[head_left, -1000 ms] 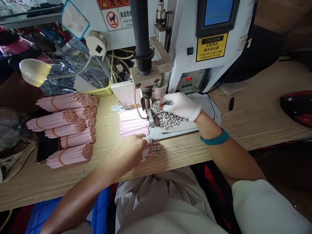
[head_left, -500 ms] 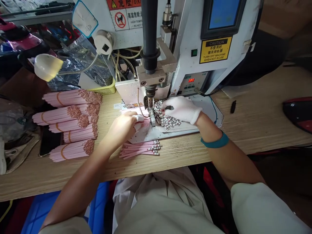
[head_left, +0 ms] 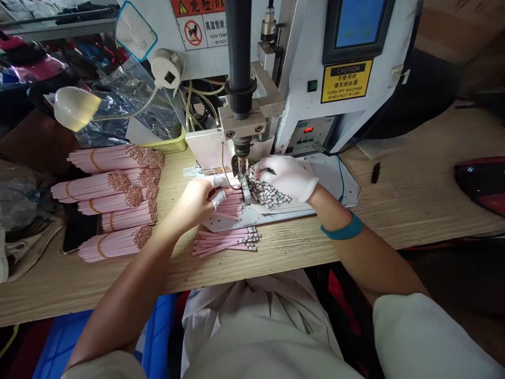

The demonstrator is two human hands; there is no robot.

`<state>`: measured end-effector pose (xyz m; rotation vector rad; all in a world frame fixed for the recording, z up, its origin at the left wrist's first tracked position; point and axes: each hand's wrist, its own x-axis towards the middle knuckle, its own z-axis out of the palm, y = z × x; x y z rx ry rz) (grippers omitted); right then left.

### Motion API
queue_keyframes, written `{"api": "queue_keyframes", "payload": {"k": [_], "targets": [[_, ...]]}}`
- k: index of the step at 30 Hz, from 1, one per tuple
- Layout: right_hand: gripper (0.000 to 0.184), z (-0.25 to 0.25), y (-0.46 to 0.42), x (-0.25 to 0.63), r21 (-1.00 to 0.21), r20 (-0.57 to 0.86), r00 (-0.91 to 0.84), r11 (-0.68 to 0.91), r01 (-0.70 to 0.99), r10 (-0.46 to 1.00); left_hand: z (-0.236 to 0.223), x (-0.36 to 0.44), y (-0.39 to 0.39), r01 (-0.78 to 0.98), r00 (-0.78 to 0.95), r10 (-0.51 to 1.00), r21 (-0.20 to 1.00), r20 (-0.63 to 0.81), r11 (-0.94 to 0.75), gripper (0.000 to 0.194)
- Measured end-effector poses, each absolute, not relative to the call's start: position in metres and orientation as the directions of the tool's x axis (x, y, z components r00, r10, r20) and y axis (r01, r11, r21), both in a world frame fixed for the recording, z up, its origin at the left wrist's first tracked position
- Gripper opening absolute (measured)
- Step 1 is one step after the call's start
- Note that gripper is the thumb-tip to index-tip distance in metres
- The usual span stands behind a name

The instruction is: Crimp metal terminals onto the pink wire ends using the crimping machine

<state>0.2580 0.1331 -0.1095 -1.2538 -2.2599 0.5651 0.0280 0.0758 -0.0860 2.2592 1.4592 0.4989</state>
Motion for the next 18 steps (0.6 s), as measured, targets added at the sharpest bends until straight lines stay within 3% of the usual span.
{"api": "queue_keyframes", "payload": {"k": [3, 7, 12, 18], "targets": [[0.015, -0.104, 0.13, 0.259, -0.761, 0.072, -0.422, 0.323, 0.562, 0.904, -0.089, 0.027, 0.079, 0.716, 0.398, 0.915, 0.601, 0.067, -0.356, 0.027], [0.007, -0.104, 0.126, 0.254, -0.955, -0.094, -0.468, 0.054, 0.293, 0.879, -0.093, 0.028, 0.082, 0.618, 0.423, 0.906, 0.726, 0.016, -0.301, 0.029], [0.005, -0.105, 0.121, 0.248, -0.986, -0.162, -0.536, -0.111, 0.126, 0.829, -0.093, 0.03, 0.082, 0.542, 0.365, 0.924, 0.833, -0.114, -0.111, 0.032], [0.012, -0.106, 0.12, 0.243, -0.974, -0.212, -0.53, -0.219, 0.051, 0.821, -0.093, 0.031, 0.082, 0.462, 0.338, 0.933, 0.885, -0.123, -0.051, 0.029]]}}
